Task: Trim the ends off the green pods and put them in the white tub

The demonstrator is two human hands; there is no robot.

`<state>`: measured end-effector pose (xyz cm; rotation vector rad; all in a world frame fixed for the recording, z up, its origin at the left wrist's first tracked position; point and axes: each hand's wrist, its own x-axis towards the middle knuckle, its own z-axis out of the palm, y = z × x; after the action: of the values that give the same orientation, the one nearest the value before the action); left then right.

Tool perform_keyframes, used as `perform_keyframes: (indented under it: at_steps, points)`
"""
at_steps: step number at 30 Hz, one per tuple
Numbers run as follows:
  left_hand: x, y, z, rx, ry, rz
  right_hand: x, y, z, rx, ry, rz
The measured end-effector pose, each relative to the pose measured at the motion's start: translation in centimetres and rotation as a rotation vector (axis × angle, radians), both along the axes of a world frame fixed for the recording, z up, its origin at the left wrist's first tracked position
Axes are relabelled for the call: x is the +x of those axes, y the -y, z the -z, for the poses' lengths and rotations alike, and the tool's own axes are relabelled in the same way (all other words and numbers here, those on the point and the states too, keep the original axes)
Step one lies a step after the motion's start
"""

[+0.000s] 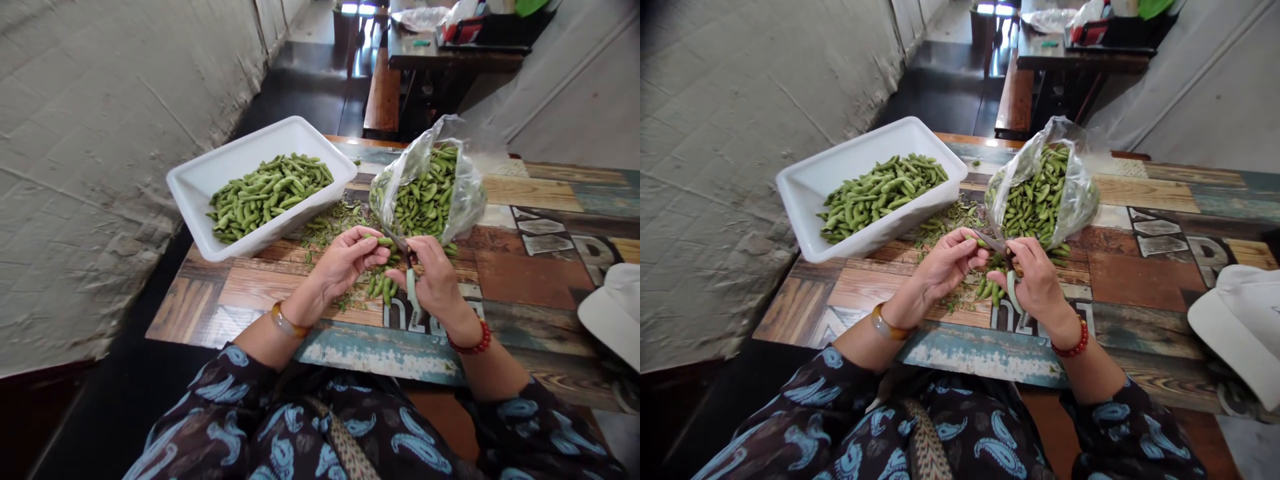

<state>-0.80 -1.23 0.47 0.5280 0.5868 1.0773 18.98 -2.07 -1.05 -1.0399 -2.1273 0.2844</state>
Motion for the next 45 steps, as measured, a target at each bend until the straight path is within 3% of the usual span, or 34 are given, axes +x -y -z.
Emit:
perform_keyframes:
  at_steps: [7,11,14,17,19,21,24,26,28,33,35,39,45]
  points:
    - [-0.6,-0.6,-0.5,0.030,-0.092,-0.049,0.4,-0.2,-0.1,-0.019,0.043,0.005]
    - [-1.0,-1.0,-0.8,0.113,-0.200,-0.037,0.9,-0.7,-0.5,0.026,0.021,0.144]
    - [-0.9,-1.1,-0.2,0.225,-0.549,0.026,1.3,-1.0,-0.7,0.051,0.001,0.216]
    - [-0.3,-0.9,0.7,0.539,-1.149,0.043,1.3,-1.1,-0.7,0.043,-0.001,0.204]
    - [0.1,-0.7,1.2,0.719,-1.442,0.065,1.3,-1.1,-0.6,0.050,-0.004,0.180]
    - [0.5,-0.6,1.5,0.795,-1.577,0.108,1.2,-1.1,-0.4,0.055,-0.003,0.159]
    - [0.9,-0.6,1.8,0.808,-1.625,0.130,1.1,-1.1,-0.1,0.045,-0.003,0.143]
    - [1.0,-0.8,1.9,0.770,-1.581,0.109,1.0,-1.1,-0.1,0.042,-0.010,0.143]
    - [0.8,-1.1,1.8,0.686,-1.413,0.081,1.0,-1.1,-0.3,0.037,-0.025,0.153]
    - [-0.1,-1.3,1.0,0.277,-0.606,0.045,1.2,-1.2,-0.9,-0.035,-0.111,0.157]
    - [-0.3,-1.2,0.6,0.153,-0.397,0.059,1.3,-1.2,-1.0,-0.082,-0.135,0.152]
    - [-0.3,-1.0,0.2,0.076,-0.230,0.096,1.5,-1.0,-0.9,-0.174,-0.156,0.155]
    - [-0.3,-1.0,0.1,0.085,-0.173,0.111,1.6,-0.9,-0.7,-0.230,-0.185,0.136]
